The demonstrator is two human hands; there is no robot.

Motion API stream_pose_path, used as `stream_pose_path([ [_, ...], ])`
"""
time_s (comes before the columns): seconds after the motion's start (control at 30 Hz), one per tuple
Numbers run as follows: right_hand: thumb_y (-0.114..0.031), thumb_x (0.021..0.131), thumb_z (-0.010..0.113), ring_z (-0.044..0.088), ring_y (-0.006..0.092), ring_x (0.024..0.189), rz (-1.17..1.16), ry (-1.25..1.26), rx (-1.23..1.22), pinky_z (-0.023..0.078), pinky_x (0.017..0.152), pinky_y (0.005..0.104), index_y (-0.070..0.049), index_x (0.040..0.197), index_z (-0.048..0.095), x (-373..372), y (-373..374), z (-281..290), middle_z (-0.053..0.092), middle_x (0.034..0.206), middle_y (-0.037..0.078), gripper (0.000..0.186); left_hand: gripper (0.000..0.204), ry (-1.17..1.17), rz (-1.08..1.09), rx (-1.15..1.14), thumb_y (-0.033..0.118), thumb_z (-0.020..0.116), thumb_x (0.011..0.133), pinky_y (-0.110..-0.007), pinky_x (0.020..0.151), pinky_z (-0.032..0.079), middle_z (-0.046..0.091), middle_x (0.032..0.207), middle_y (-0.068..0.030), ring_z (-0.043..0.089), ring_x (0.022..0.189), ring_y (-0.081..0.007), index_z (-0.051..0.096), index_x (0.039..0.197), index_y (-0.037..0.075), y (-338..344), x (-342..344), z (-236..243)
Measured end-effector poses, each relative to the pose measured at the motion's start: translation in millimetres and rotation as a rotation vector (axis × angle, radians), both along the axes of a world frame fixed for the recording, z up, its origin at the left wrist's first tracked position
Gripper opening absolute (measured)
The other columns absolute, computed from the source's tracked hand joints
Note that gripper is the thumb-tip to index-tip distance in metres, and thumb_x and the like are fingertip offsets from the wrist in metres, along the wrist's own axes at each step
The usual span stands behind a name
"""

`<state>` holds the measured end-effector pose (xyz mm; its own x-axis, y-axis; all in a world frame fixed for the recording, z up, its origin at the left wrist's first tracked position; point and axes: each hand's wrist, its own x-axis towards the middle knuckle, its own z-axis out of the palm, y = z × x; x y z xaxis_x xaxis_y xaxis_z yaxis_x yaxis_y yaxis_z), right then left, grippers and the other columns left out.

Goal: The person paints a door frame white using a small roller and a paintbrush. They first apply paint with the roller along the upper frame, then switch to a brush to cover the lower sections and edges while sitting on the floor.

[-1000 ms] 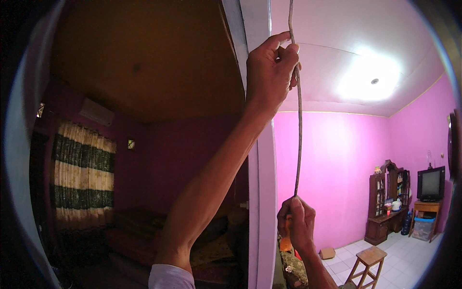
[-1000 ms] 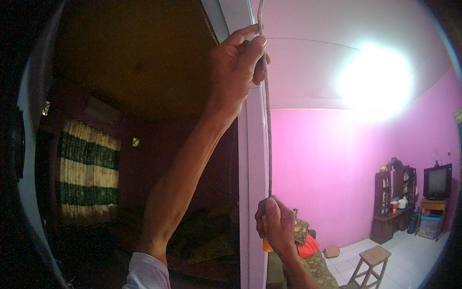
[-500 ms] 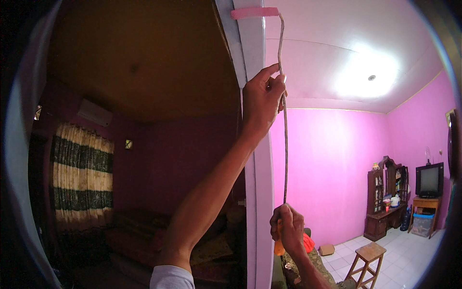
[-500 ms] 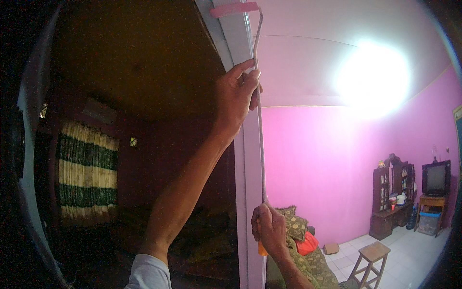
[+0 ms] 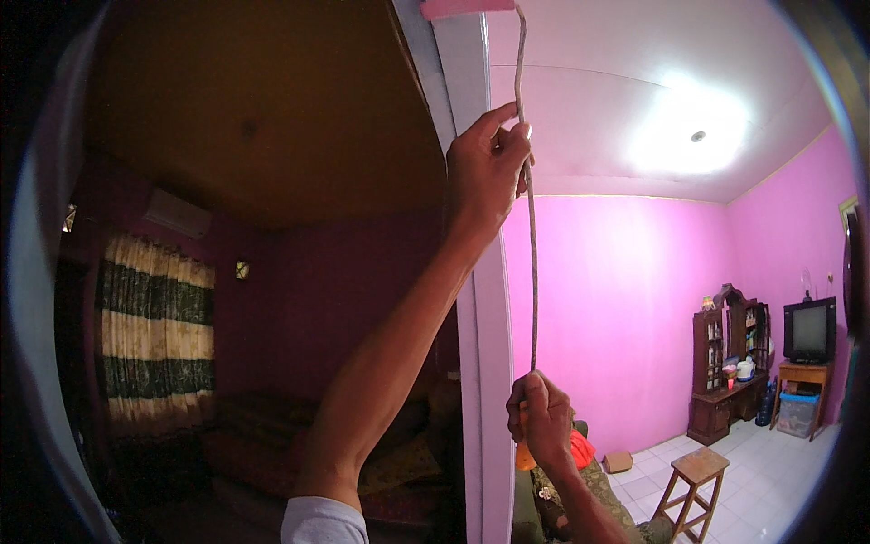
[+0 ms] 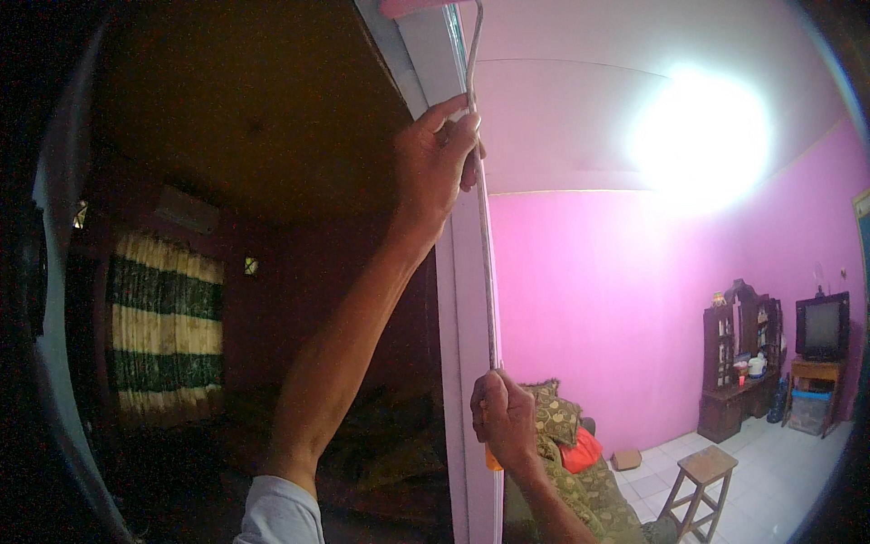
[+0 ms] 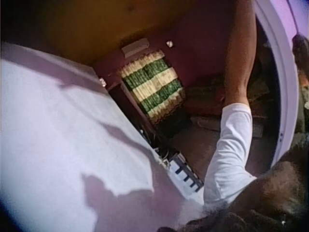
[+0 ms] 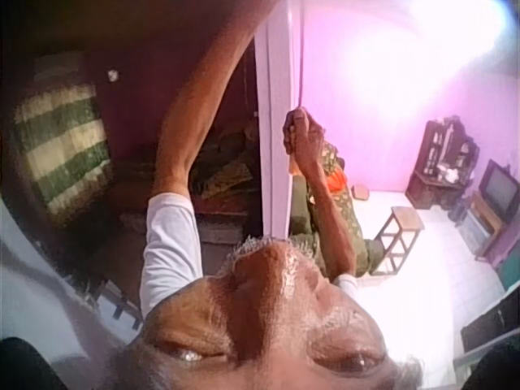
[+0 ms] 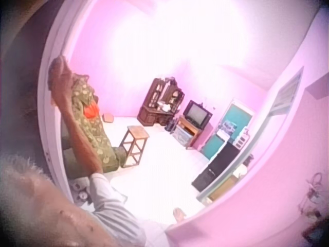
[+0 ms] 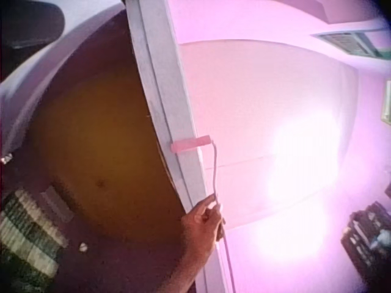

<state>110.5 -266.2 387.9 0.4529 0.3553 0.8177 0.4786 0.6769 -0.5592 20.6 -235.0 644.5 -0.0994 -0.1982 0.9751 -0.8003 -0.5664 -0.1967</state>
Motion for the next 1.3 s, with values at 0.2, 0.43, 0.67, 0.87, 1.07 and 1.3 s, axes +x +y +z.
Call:
stream_pose_path([
  [0.2,-0.038,0.103,0.037,0.048,0.0082,0.043,-0.011,-0.019,0.011,0.038,0.039,0.0245,-0.005,0.075,0.050,12.0,9.8,-8.1,0.047,0.057,0.001,0.045,0.029,0.041,0.022,-0.052,0.012,0.060,0.094,-0.023,0.039,0.038,0.060,0.063,-0.0034,0.048,0.046,-0.0057,0.061,0.121,0.000,14.1,20.8,-7.3],
  [0.43,-0.037,0.104,0.037,0.047,0.0081,0.042,0.012,-0.004,-0.006,0.037,0.038,0.0244,-0.005,0.075,0.049,15.4,7.0,-16.8,0.047,0.056,0.001,0.045,0.028,0.039,-0.036,-0.054,0.012,0.060,0.094,-0.023,0.039,0.037,0.058,0.064,-0.0027,0.047,0.047,-0.0052,0.060,0.120,0.000,15.8,29.8,-13.0],
  [0.67,-0.039,0.103,0.038,0.045,0.0074,0.043,0.053,-0.007,0.010,0.037,0.038,0.0238,-0.006,0.076,0.048,7.3,-2.9,-2.1,0.048,0.059,0.001,0.044,0.029,0.016,-0.045,0.005,0.010,0.059,0.094,-0.023,0.042,0.039,0.057,0.063,-0.0021,0.048,0.048,-0.0053,0.059,0.120,-0.002,0.2,10.5,-4.4],
  [0.87,-0.039,0.103,0.038,0.045,0.0077,0.045,0.055,0.045,-0.028,0.037,0.039,0.0234,-0.007,0.076,0.047,19.0,14.3,-14.6,0.048,0.060,0.001,0.043,0.029,0.073,0.027,-0.073,0.011,0.060,0.093,-0.024,0.040,0.038,0.058,0.063,-0.0028,0.048,0.046,-0.0058,0.060,0.119,-0.002,31.5,40.2,-8.8],
  [1.07,-0.039,0.103,0.039,0.045,0.0079,0.044,0.051,0.078,-0.066,0.037,0.039,0.0240,-0.007,0.076,0.048,34.3,22.9,-23.0,0.047,0.059,0.001,0.043,0.033,0.159,0.094,-0.147,0.011,0.058,0.094,-0.023,0.041,0.040,0.056,0.062,-0.0026,0.047,0.046,-0.0057,0.057,0.123,-0.005,54.3,68.4,-18.3],
  [1.3,-0.040,0.103,0.038,0.045,0.0091,0.042,0.064,0.133,-0.121,0.037,0.038,0.0252,-0.006,0.076,0.048,45.5,29.4,-23.7,0.046,0.057,0.001,0.044,0.034,0.226,0.117,-0.242,0.012,0.058,0.093,-0.024,0.040,0.041,0.057,0.063,-0.0029,0.049,0.047,-0.0057,0.058,0.123,-0.005,80.9,103.5,-19.5],
])
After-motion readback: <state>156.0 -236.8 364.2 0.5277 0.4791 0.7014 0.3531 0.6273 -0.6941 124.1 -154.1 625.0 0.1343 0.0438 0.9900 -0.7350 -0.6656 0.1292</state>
